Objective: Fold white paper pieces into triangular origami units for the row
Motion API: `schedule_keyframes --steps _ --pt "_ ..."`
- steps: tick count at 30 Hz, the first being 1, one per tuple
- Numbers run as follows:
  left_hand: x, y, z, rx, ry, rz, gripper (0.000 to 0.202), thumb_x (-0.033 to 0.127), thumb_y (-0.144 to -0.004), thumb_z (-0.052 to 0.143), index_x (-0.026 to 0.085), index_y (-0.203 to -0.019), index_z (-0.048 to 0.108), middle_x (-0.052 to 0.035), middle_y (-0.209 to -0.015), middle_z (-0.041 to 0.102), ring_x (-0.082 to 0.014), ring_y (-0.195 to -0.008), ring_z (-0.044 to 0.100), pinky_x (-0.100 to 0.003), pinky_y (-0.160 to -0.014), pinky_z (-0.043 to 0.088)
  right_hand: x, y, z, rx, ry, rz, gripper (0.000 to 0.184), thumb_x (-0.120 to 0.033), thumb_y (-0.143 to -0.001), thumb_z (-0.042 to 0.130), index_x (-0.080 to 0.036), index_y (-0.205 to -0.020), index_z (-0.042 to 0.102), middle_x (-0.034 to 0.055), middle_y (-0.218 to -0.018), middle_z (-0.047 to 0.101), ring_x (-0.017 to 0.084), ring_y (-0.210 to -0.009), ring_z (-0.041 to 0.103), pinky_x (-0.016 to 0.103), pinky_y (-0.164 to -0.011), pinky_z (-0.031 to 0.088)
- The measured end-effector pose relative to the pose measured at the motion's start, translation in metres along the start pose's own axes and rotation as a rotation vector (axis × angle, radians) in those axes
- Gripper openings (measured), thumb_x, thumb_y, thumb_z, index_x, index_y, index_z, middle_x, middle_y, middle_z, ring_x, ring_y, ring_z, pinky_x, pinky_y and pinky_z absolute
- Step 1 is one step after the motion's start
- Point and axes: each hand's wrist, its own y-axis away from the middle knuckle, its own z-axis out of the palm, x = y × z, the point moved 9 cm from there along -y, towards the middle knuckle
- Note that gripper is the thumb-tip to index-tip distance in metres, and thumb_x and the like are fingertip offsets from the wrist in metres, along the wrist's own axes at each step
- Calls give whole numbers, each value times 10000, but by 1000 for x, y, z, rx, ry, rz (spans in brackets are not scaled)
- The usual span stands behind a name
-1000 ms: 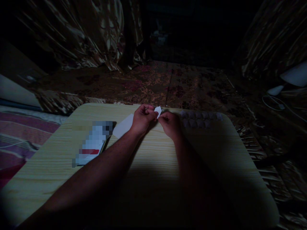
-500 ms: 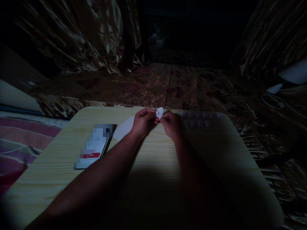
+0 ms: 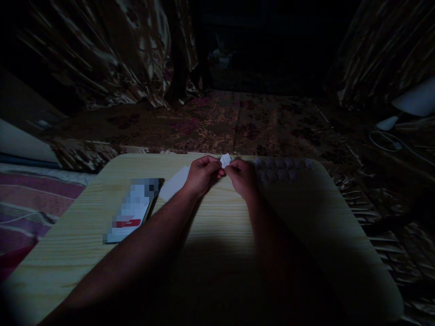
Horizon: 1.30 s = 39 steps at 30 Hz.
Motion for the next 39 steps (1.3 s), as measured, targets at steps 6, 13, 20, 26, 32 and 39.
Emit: schedule_keyframes --steps 6,13,20,26,32,39 --pt "0 -1 2 -31 4 40 276 279 -625 839 140 -764 646 -10 -614 680 -97 -524 595 -225 -558 471 -2 1 7 -40 -65 -44 169 -334 -767 661 -190 -682 644 -23 -608 623 116 -564 508 256 -568 375" --pt "2 -2 1 -37 -4 99 310 331 -651 851 154 -773 628 14 -619 650 -82 -529 557 -215 -549 429 7 -1 1 16 -151 24 184 -369 -773 683 -193 -723 666 -39 -551 553 114 -523 464 260 -519 337" --pt "-1 -2 6 -126 -44 67 341 350 -637 871 159 -781 628 19 -591 625 -80 -510 524 -212 -526 377 15 -7 -4 51 -356 4 196 -396 -812 672 -207 -772 639 -48 -551 543 108 -504 463 259 -520 361" --pt "0 -2 7 -155 -52 84 303 357 -675 847 165 -799 647 24 -590 611 -77 -511 508 -212 -528 368 22 -9 -3 31 -392 0 197 -376 -829 670 -205 -750 615 -49 -555 545 103 -504 464 261 -532 366" --pt "3 0 8 -147 -60 101 282 360 -707 824 164 -809 648 25 -609 612 -74 -535 518 -205 -549 378 16 -7 -2 10 -357 10 242 -426 -839 652 -208 -756 588 -51 -553 541 104 -501 461 260 -530 369" --pt "4 0 10 -162 -76 114 345 414 -695 831 160 -813 630 0 -681 664 -98 -612 587 -231 -641 453 24 -9 -1 11 -388 71 228 -425 -805 661 -212 -762 590 -55 -547 528 101 -492 448 250 -515 374"
